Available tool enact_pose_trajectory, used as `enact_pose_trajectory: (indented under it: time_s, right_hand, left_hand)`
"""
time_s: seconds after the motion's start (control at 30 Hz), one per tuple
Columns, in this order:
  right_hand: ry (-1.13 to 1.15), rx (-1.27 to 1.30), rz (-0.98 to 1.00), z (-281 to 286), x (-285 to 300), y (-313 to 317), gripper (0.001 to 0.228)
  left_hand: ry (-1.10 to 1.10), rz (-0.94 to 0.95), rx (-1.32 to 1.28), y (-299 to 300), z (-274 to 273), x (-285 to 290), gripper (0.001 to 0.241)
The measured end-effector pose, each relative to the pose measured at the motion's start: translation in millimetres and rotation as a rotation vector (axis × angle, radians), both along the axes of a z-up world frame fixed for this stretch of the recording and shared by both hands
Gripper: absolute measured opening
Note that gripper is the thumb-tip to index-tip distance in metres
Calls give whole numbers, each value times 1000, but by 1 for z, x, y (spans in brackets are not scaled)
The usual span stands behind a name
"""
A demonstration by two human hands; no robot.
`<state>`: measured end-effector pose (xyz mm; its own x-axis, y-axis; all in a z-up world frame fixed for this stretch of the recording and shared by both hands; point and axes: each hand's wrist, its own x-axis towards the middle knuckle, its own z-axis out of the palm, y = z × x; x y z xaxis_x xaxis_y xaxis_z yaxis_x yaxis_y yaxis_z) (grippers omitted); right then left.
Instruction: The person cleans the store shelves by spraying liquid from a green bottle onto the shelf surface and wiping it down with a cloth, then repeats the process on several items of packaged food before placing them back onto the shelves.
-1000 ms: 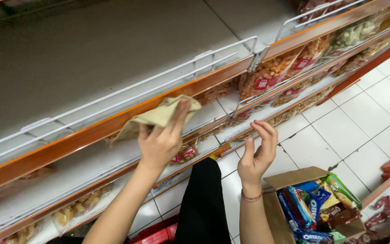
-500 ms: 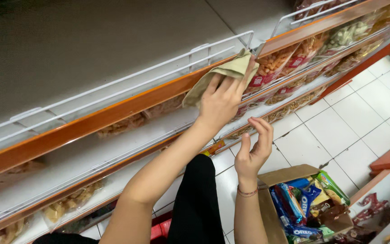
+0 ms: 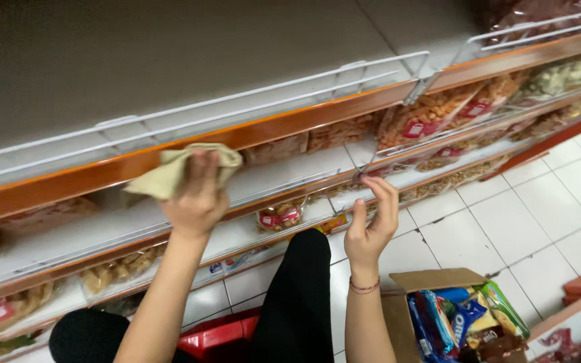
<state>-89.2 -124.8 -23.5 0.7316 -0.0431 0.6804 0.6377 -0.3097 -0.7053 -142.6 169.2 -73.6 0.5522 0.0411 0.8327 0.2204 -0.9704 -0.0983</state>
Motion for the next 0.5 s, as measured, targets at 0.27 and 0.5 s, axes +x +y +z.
enact_pose_trajectory:
  time_s: [0.27, 0.5]
  right_hand:
    - [-32, -38, 145, 10, -17, 44, 28]
    - [-46, -11, 155, 14, -28, 74, 29]
  left_hand:
    - [-329, 171, -440, -12, 48, 13, 71]
    - [-10, -77, 56, -83, 99, 40, 64]
